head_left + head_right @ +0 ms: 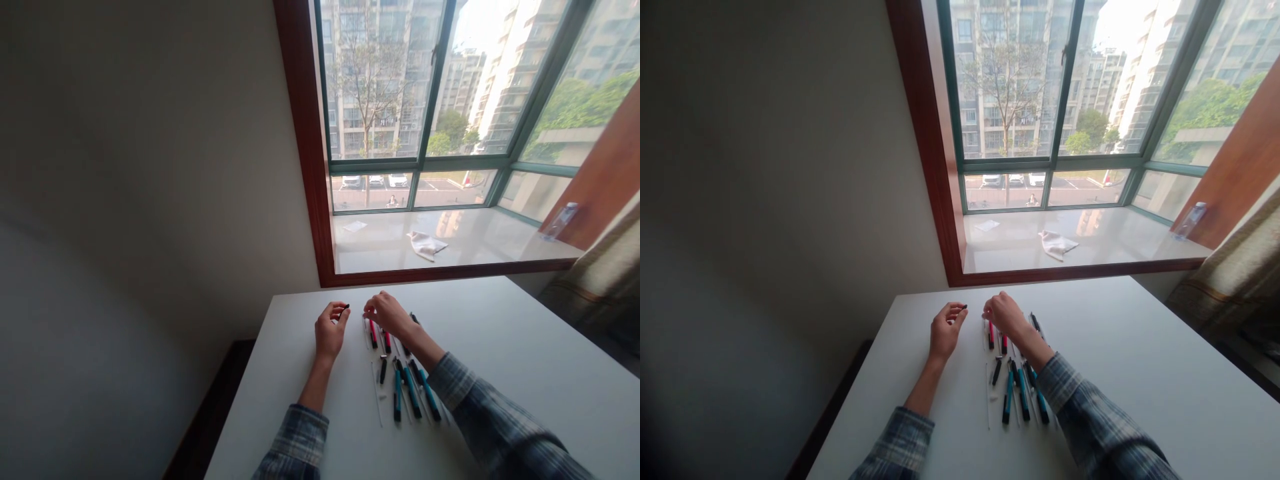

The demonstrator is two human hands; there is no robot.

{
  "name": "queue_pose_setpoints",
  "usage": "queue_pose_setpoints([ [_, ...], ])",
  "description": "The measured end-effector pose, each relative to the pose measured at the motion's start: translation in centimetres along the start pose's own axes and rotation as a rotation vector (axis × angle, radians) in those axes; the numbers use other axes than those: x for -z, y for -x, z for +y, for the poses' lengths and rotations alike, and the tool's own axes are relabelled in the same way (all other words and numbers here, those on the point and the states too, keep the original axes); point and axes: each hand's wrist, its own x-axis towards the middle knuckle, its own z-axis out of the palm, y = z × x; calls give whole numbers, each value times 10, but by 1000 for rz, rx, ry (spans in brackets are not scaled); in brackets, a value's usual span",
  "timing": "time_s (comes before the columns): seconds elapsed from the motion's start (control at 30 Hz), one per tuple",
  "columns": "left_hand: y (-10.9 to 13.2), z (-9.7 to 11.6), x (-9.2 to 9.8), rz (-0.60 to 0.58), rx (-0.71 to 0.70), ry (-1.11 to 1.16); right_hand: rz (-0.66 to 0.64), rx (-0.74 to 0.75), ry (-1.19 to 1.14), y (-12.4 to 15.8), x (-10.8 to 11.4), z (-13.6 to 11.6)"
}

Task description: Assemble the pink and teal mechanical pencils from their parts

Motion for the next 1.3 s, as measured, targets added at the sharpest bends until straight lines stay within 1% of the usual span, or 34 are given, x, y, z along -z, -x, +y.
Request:
queue_pose_setpoints([
  [0.07,0,-1,0,1,-10,3,-6,0,-5,-2,-4,-2],
  [0.13,-1,-1,-1,0,-18,6,3,-4,-13,-2,-3,-3],
  [0.2,-1,0,-1,-2,-26,2,30,-9,-19,1,2,-3],
  [0.27,0,3,-2,-16,-34,-7,96,-26,-80,8,10,-2],
  [0.37,4,9,-5,-72,-49,-24,216,-64,-309,24,18,2],
  [0.43,7,15,-8,-115,-63,-28,260,-93,-473,36,18,7],
  [0.57,15,26,-14,-198,-93,-11,299,-139,-716,55,10,15],
  [0.7,19,34,-19,-281,-124,4,287,-156,-872,61,4,18],
  [0.83,21,37,-21,-312,-143,1,252,-157,-957,63,1,15],
  [0.93,21,37,-23,-331,-145,-3,256,-147,-995,63,-1,13],
  [1.03,22,38,-23,-348,-127,15,264,-153,-961,65,0,11],
  [1.13,22,41,-22,-350,-99,50,244,-138,-947,66,1,10],
  [1.3,21,43,-19,-358,-74,113,299,-164,-908,66,2,10],
])
